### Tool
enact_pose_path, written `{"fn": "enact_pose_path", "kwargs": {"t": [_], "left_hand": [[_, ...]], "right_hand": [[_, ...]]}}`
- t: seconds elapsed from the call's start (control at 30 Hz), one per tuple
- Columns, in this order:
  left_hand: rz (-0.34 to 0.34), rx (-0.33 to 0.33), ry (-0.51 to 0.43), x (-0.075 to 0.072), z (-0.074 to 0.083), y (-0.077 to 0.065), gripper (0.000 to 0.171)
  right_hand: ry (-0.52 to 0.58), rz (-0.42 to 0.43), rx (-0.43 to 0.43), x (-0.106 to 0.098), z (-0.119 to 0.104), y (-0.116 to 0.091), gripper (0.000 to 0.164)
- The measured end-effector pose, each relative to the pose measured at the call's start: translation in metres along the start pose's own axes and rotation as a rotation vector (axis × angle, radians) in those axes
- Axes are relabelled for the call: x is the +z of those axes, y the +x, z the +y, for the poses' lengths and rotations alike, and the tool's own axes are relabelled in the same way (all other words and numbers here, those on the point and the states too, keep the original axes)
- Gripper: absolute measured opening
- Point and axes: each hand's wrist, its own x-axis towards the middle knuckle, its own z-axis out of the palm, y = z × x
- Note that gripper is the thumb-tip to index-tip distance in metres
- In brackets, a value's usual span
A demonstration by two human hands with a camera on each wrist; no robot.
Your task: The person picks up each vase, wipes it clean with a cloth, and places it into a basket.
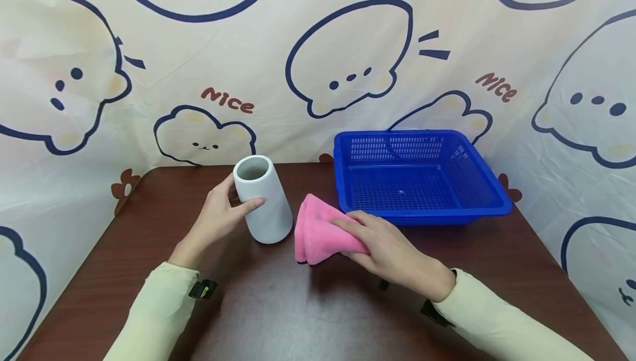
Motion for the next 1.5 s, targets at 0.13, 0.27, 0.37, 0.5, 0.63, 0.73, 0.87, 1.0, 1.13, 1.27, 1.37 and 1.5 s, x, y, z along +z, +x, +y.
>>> {"fn": "enact_pose_path", "kwargs": {"t": [0.13,0.27,0.37,0.5,0.63,0.73,0.87,1.0,1.13,1.27,1.37,1.5], "left_hand": [[0.002,0.004,0.009,-0.001,0.0,-0.001,0.071],[0.003,0.005,0.012,-0.001,0.0,-0.001,0.071],[0.004,0.009,0.014,-0.001,0.0,-0.001,0.071],[0.003,0.007,0.011,0.0,0.0,-0.001,0.071],[0.007,0.01,0.008,0.0,-0.001,-0.001,0.071],[0.008,0.008,0.006,0.0,-0.001,-0.002,0.071],[0.007,0.002,0.003,0.0,0.001,-0.003,0.072],[0.015,0.014,0.008,0.0,0.002,-0.003,0.071],[0.016,0.02,0.005,0.0,0.002,-0.003,0.071],[0.017,0.023,-0.004,0.0,0.001,-0.002,0.071],[0.021,0.029,-0.004,0.0,0.0,-0.002,0.07],[0.021,0.039,0.001,0.0,0.0,-0.001,0.069]], "right_hand": [[0.013,-0.002,0.021,-0.001,-0.001,0.004,0.057],[0.018,0.002,0.033,-0.002,-0.002,0.009,0.058],[0.025,0.005,0.042,-0.002,-0.002,0.011,0.057],[0.034,0.008,0.057,-0.003,-0.001,0.014,0.056],[0.031,0.027,0.057,-0.003,-0.002,0.018,0.056],[0.039,0.038,0.063,-0.004,-0.003,0.022,0.056],[0.05,0.042,0.064,-0.005,-0.004,0.027,0.056],[0.048,0.051,0.059,-0.005,-0.005,0.031,0.056],[0.056,0.06,0.067,-0.005,-0.005,0.034,0.056],[0.071,0.067,0.079,-0.006,-0.005,0.037,0.054],[0.083,0.064,0.09,-0.007,-0.005,0.039,0.054],[0.091,0.05,0.108,-0.008,-0.007,0.043,0.056]]}}
